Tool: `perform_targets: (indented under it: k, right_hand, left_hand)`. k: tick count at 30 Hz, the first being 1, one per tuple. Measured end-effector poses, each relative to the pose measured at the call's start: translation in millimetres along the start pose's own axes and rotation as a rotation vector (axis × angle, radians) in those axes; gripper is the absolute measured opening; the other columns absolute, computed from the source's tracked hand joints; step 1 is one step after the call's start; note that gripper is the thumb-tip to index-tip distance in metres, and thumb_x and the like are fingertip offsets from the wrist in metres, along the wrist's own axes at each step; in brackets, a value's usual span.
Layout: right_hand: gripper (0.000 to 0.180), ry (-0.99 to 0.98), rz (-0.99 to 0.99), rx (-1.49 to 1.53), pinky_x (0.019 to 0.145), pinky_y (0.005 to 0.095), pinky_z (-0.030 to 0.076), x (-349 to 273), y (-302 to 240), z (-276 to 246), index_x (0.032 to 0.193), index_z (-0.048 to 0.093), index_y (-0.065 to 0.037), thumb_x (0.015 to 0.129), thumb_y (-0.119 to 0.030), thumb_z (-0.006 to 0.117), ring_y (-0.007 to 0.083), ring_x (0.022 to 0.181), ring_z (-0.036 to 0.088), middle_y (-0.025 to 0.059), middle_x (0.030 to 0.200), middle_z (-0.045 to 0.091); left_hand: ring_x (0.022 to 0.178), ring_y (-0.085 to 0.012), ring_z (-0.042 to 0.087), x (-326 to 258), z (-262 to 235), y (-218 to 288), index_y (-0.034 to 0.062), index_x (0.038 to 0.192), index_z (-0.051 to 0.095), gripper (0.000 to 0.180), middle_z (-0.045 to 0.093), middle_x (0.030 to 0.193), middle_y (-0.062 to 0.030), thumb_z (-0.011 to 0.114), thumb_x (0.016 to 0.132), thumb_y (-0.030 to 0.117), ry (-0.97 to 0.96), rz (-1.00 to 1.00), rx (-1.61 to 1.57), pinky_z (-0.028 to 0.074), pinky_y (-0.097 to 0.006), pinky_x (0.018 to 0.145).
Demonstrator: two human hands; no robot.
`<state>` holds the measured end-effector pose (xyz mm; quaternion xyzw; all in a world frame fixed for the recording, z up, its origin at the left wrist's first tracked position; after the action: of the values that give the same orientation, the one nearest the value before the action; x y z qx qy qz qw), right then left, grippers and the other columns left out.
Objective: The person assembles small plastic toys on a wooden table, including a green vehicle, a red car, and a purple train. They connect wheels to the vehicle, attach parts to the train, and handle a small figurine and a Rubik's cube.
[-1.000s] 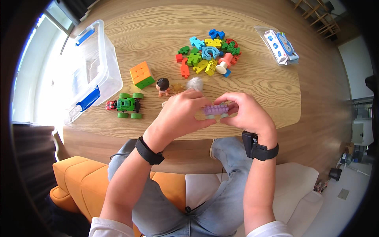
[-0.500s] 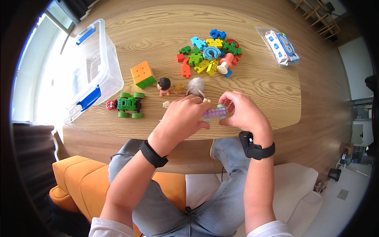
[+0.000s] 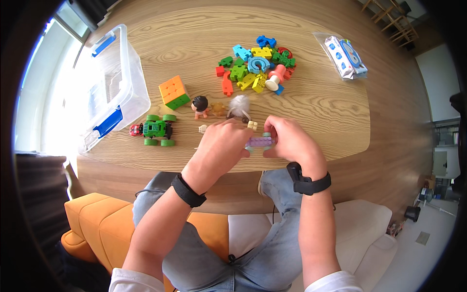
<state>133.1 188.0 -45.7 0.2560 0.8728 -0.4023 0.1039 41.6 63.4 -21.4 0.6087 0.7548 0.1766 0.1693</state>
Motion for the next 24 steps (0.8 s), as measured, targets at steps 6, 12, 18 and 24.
perform_targets:
  k: [6, 12, 18, 24]
  right_hand:
    - [0.056, 0.058, -0.043, -0.097, 0.079, 0.0438, 0.057, 4.9, 1.4, 8.3, 0.105, 0.063, -0.001, 0.059, -0.003, 0.095, 0.0357, 0.091, 0.071, 0.0164, 0.096, 0.072]
    - [0.059, 0.079, -0.056, -0.153, 0.090, 0.0458, 0.056, 7.2, 0.7, 13.2, 0.108, 0.064, -0.002, 0.058, -0.005, 0.096, 0.0385, 0.105, 0.068, 0.0180, 0.107, 0.069]
    - [0.060, 0.088, -0.038, -0.188, 0.093, 0.0462, 0.056, 8.3, 0.4, 17.9, 0.109, 0.065, -0.002, 0.059, -0.006, 0.097, 0.0399, 0.108, 0.068, 0.0187, 0.109, 0.070]
    - [0.061, 0.110, -0.045, -0.202, 0.094, 0.0461, 0.056, 10.2, 1.0, 22.5, 0.109, 0.064, -0.002, 0.058, -0.004, 0.097, 0.0406, 0.109, 0.067, 0.0186, 0.110, 0.070]
  left_hand:
    - [0.095, -0.0346, 0.071, -1.4, -1.9, 0.3, 0.0092, 0.110, 0.075, 0.038, 0.074, 0.095, -0.0117, 0.088, 0.075, 0.011, 0.028, 0.036, 0.017, 0.057, -0.047, 0.080]
    - [0.093, -0.0351, 0.072, -1.3, 2.8, -4.2, 0.0090, 0.108, 0.075, 0.035, 0.074, 0.095, -0.0116, 0.087, 0.075, 0.011, 0.021, 0.008, 0.037, 0.057, -0.047, 0.079]
    - [0.093, -0.0356, 0.072, -1.8, 3.9, -6.1, 0.0093, 0.108, 0.074, 0.034, 0.073, 0.095, -0.0116, 0.087, 0.077, 0.011, 0.010, 0.002, 0.050, 0.057, -0.047, 0.079]
    - [0.095, -0.0357, 0.071, -1.4, 9.0, -11.0, 0.0084, 0.105, 0.072, 0.032, 0.073, 0.097, -0.0117, 0.086, 0.077, 0.010, 0.016, -0.007, 0.069, 0.057, -0.047, 0.079]
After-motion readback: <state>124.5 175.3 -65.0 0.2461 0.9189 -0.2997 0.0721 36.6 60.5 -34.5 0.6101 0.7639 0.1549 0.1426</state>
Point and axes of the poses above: each hand's wrist, its own x-axis towards the middle knuckle, its own z-axis out of the palm, y = z × x, the point moved 7 cm from there along x, towards the middle knuckle
